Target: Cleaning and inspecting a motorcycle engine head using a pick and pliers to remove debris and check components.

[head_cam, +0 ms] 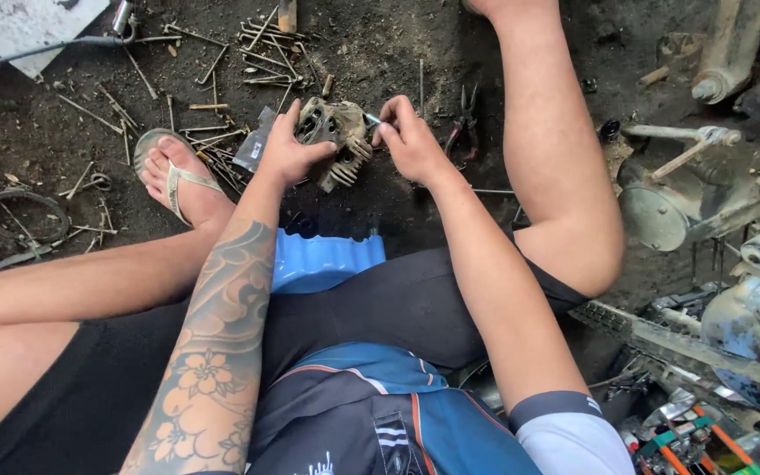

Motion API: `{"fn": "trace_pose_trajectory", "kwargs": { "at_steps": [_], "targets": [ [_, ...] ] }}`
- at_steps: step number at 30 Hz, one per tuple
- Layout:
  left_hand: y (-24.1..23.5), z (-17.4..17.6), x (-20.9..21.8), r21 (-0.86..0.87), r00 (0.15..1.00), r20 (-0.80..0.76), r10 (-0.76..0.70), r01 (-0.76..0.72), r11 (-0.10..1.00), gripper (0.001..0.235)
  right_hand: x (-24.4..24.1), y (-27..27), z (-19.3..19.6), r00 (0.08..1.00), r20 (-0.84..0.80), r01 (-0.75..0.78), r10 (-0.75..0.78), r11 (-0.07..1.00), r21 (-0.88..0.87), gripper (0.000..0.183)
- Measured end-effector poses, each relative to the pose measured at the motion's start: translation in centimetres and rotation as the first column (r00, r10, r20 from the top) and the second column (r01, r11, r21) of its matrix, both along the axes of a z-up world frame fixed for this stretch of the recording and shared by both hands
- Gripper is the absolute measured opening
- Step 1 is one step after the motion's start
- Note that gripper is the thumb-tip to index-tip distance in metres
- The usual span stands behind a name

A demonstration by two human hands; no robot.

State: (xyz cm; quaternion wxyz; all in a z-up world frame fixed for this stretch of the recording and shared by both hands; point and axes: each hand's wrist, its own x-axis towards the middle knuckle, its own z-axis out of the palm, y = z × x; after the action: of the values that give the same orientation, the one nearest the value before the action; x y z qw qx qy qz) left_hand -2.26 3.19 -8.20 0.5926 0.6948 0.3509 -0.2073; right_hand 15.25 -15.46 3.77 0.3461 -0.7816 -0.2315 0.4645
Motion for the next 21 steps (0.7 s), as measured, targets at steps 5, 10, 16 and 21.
{"fn": "trace_pose_trajectory", "kwargs": {
  "at_steps": [5,10,16,21],
  "targets": [
    [-0.5,0.8,-0.1,0.008,1.0,0.005,0.017,-0.017,1.0,0.12,-1.2,1.8,1.7,0.992,-0.03,-0.123,0.124,0.991,0.047,0.015],
    [-0.1,-1.5,-1.3,-0.131,0.999,0.027,-0.023,0.026,0.991,0.118,-1.8,2.8,2.1,0.956,0.096,-0.27,0.279,0.958,-0.091,0.015],
    [1.2,-0.2,-0.2,-0.294,1.0,-0.018,-0.004,-0.001,0.956,0.086,-1.8,2.6,2.4,0.958,0.102,-0.262,0.268,0.963,-0.07,0.012],
    [1.2,-0.8,-0.3,-0.251,0.997,-0.011,-0.072,0.067,0.966,0.084,-3.3,3.4,3.3,0.92,0.112,-0.364,0.375,0.925,-0.106,0.016]
  ]
}}
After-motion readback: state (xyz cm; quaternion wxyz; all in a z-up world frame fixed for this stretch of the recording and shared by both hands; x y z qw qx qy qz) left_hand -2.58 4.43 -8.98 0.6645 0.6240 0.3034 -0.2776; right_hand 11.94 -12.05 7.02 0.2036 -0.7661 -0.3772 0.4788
